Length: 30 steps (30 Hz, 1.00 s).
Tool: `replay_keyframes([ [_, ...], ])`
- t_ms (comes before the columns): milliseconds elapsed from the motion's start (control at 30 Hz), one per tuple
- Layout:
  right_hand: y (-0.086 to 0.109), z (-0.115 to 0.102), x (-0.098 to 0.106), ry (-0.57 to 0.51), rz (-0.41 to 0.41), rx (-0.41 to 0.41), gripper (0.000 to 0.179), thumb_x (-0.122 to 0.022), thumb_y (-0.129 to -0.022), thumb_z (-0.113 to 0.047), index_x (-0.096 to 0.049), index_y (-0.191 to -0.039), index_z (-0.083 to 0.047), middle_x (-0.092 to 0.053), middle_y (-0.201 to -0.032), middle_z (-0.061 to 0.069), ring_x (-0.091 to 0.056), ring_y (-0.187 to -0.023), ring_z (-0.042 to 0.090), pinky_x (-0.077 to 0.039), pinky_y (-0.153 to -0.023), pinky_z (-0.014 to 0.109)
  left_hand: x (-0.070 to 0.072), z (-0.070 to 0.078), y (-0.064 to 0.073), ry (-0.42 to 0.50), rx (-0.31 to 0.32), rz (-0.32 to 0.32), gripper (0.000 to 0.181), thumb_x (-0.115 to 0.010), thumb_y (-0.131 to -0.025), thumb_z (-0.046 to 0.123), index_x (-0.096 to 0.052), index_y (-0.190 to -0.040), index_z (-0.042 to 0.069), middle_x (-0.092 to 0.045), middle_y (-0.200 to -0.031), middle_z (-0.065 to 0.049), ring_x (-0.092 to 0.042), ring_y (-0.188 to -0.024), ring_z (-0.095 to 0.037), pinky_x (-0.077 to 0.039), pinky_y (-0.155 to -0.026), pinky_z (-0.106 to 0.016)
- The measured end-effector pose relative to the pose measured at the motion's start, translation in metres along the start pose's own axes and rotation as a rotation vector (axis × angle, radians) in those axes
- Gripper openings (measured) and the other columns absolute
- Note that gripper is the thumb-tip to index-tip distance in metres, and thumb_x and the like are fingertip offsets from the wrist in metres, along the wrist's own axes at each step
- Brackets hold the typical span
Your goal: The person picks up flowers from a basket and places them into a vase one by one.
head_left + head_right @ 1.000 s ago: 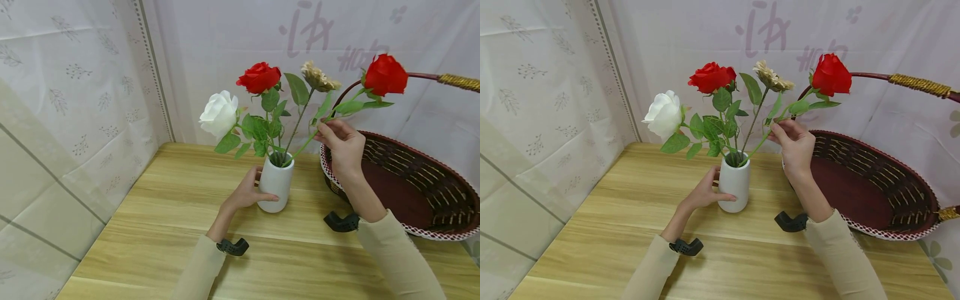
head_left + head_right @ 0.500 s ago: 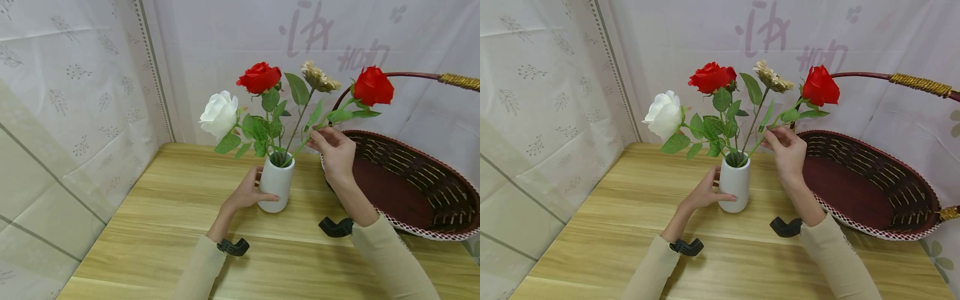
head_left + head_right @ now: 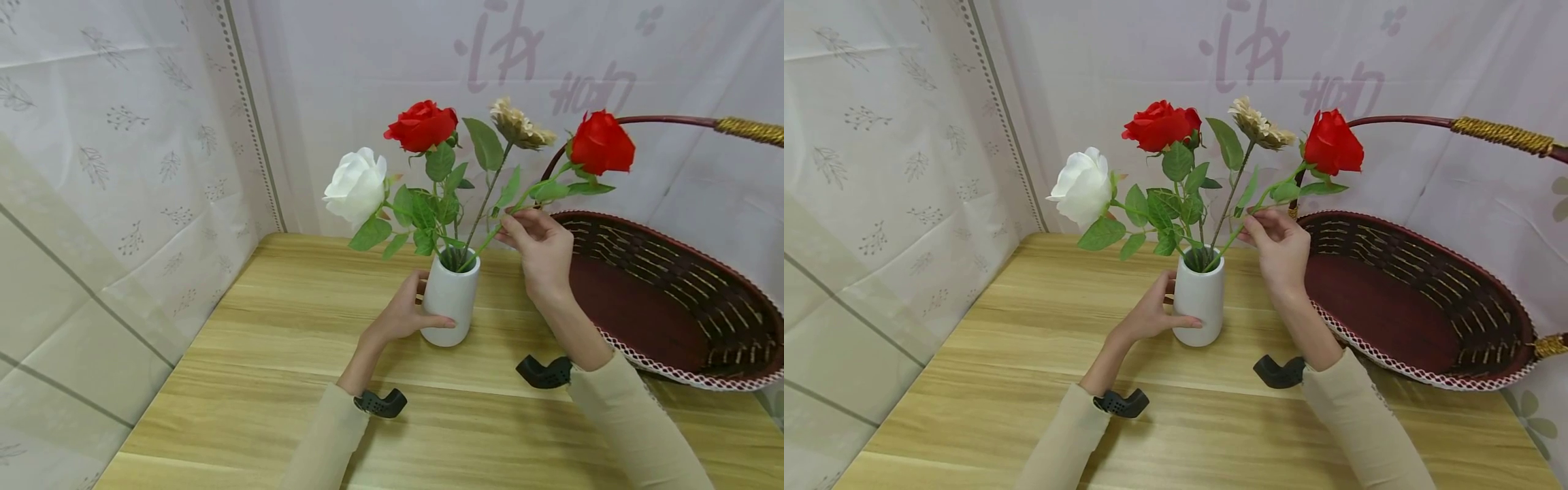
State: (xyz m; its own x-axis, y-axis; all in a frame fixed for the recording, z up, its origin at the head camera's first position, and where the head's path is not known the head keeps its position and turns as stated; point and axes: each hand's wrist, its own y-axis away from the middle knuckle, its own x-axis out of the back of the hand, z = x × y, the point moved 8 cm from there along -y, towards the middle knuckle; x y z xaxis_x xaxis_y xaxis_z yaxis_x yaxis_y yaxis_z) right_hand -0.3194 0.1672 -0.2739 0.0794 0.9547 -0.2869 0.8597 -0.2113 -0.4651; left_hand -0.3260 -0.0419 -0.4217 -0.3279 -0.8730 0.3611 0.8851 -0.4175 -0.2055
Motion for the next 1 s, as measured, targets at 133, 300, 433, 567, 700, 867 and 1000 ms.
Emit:
replay_keyframes([
  [133,0.001,0.002,-0.002,-0.006,-0.01,-0.002,0.004,-0.068,-0.091,0.009,-0.068,-0.095,0.01,-0.07,-0.089,0.009,-0.07,-0.072,0.018,-0.059,-0.074,0.032,0.0,-0.001,0.0,-0.002,0.004,0.002,0.092,-0.093,-0.073,0.028,-0.039,-0.145,0.012,-0.05,-0.132,-0.005,-0.055,-0.112,-0.019,-0.048,-0.093,-0.04],
  [300,0.002,0.005,-0.001,-0.012,0.001,-0.01,0.004,-0.069,-0.091,0.007,-0.067,-0.094,0.008,-0.069,-0.089,0.009,-0.07,-0.073,0.018,-0.059,-0.075,0.032,0.0,0.0,0.0,-0.002,-0.009,-0.002,0.092,-0.093,-0.074,0.028,-0.039,-0.145,0.011,-0.05,-0.132,-0.006,-0.055,-0.112,-0.02,-0.049,-0.092,-0.04],
  [433,0.005,0.007,0.001,-0.009,0.013,-0.018,0.003,-0.068,-0.092,0.005,-0.068,-0.093,0.002,-0.068,-0.09,0.01,-0.07,-0.073,0.019,-0.059,-0.075,0.031,0.0,0.001,0.001,0.003,-0.015,-0.003,0.091,-0.093,-0.074,0.027,-0.038,-0.146,0.011,-0.05,-0.132,-0.006,-0.055,-0.111,-0.02,-0.049,-0.092,-0.04],
  [567,0.006,0.008,0.002,-0.009,0.017,-0.023,0.001,-0.067,-0.094,0.004,-0.067,-0.093,0.003,-0.067,-0.09,0.011,-0.069,-0.074,0.019,-0.058,-0.076,0.03,0.0,0.002,0.0,0.006,-0.018,-0.002,0.091,-0.093,-0.074,0.027,-0.039,-0.145,0.011,-0.05,-0.132,-0.006,-0.055,-0.112,-0.02,-0.049,-0.092,-0.04],
  [700,0.006,0.009,0.003,-0.017,0.018,-0.027,0.002,-0.066,-0.094,0.003,-0.066,-0.095,0.004,-0.066,-0.09,0.01,-0.068,-0.075,0.019,-0.058,-0.076,0.029,0.0,0.002,0.0,0.002,-0.011,-0.001,0.091,-0.093,-0.074,0.028,-0.039,-0.145,0.011,-0.05,-0.132,-0.006,-0.055,-0.112,-0.02,-0.049,-0.092,-0.04],
  [867,0.008,0.01,0.002,0.006,0.002,-0.016,0.007,-0.068,-0.095,-0.001,-0.066,-0.1,0.004,-0.066,-0.09,0.009,-0.068,-0.077,0.019,-0.058,-0.077,0.029,0.0,0.002,0.0,-0.002,-0.003,0.002,0.09,-0.093,-0.074,0.028,-0.039,-0.145,0.011,-0.05,-0.132,-0.006,-0.055,-0.112,-0.02,-0.049,-0.093,-0.04],
  [1000,0.01,0.011,0.001,0.026,-0.017,0.008,0.01,-0.069,-0.095,-0.002,-0.066,-0.101,0.005,-0.065,-0.09,0.01,-0.068,-0.078,0.021,-0.058,-0.077,0.03,0.0,0.001,0.0,0.001,-0.001,0.0,0.09,-0.093,-0.074,0.028,-0.038,-0.145,0.012,-0.05,-0.133,-0.005,-0.055,-0.113,-0.02,-0.048,-0.093,-0.04],
])
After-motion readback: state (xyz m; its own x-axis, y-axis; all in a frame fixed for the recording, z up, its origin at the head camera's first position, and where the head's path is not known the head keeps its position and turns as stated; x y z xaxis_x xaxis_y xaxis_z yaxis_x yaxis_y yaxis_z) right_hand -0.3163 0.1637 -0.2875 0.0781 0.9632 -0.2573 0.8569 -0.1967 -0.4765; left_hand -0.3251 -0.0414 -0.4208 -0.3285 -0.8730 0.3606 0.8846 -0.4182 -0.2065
